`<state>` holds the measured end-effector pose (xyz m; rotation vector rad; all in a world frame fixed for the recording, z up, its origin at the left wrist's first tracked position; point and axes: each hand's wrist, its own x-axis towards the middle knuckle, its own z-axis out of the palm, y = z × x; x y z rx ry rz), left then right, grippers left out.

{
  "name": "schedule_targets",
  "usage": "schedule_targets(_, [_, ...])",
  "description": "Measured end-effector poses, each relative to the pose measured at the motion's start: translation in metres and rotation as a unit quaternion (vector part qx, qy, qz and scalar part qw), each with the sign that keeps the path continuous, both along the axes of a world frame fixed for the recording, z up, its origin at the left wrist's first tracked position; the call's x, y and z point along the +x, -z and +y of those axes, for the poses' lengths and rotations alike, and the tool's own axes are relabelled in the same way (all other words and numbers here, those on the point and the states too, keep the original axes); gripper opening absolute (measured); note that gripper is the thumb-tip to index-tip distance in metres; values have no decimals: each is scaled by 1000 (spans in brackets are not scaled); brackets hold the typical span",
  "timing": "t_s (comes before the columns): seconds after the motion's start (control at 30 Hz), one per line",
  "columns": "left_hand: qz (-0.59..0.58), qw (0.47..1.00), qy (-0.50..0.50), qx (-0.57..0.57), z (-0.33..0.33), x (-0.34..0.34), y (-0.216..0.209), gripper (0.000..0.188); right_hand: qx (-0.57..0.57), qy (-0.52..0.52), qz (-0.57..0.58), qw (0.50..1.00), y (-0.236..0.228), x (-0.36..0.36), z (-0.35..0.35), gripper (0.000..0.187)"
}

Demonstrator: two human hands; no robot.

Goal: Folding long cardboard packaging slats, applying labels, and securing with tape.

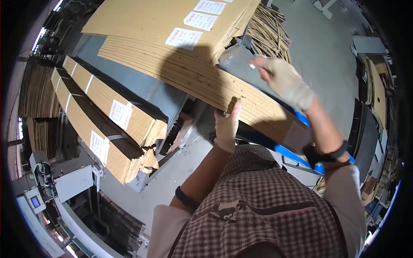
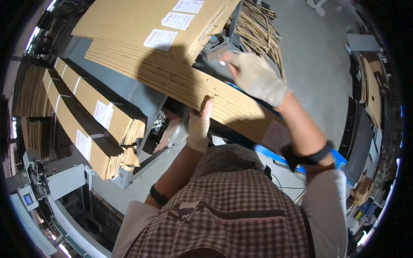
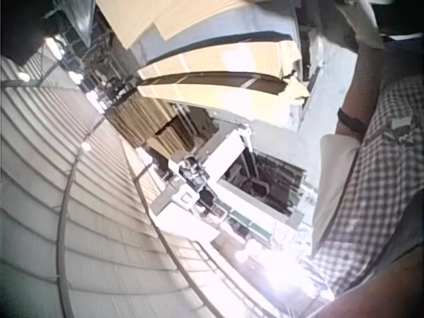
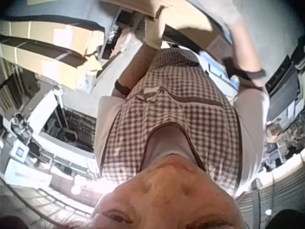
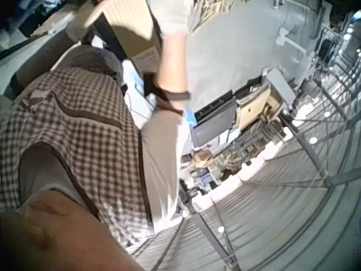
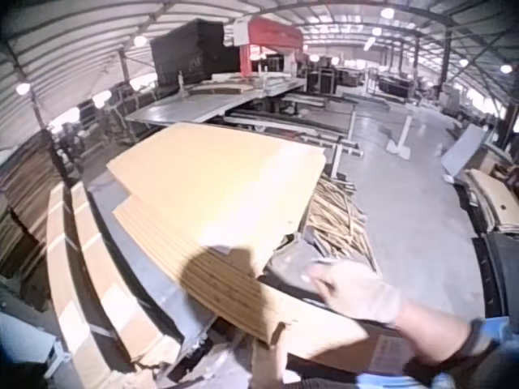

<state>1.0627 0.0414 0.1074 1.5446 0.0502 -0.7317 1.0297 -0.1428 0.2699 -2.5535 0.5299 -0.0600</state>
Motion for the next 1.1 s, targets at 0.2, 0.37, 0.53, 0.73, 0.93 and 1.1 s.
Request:
schedule_targets(0.2, [67, 988, -86, -107, -20, 10, 16, 74, 17, -51, 22, 998, 39, 54, -14, 29])
schedule_targets(0.37, [67, 975, -172, -123, -25, 67, 18, 95, 173, -124, 109, 971, 144, 91, -61, 84])
schedule_targets(0.53, [23, 983, -170, 71, -26, 50, 10, 107, 11, -209, 319, 925, 88, 84, -10, 87])
schedule_targets(0.73, [-32, 985, -149, 83, 2, 38, -38, 94, -43, -253, 202, 945, 16, 81, -13, 61])
schedule_targets(0.93, [-139, 940, -99, -294, 55, -6, -90, 43, 113, -466, 132, 868, -48, 51, 76, 55])
schedule_targets(1.1, [115, 945, 68, -297, 84, -12, -69, 14, 94, -475, 145, 863, -49, 55, 41, 38])
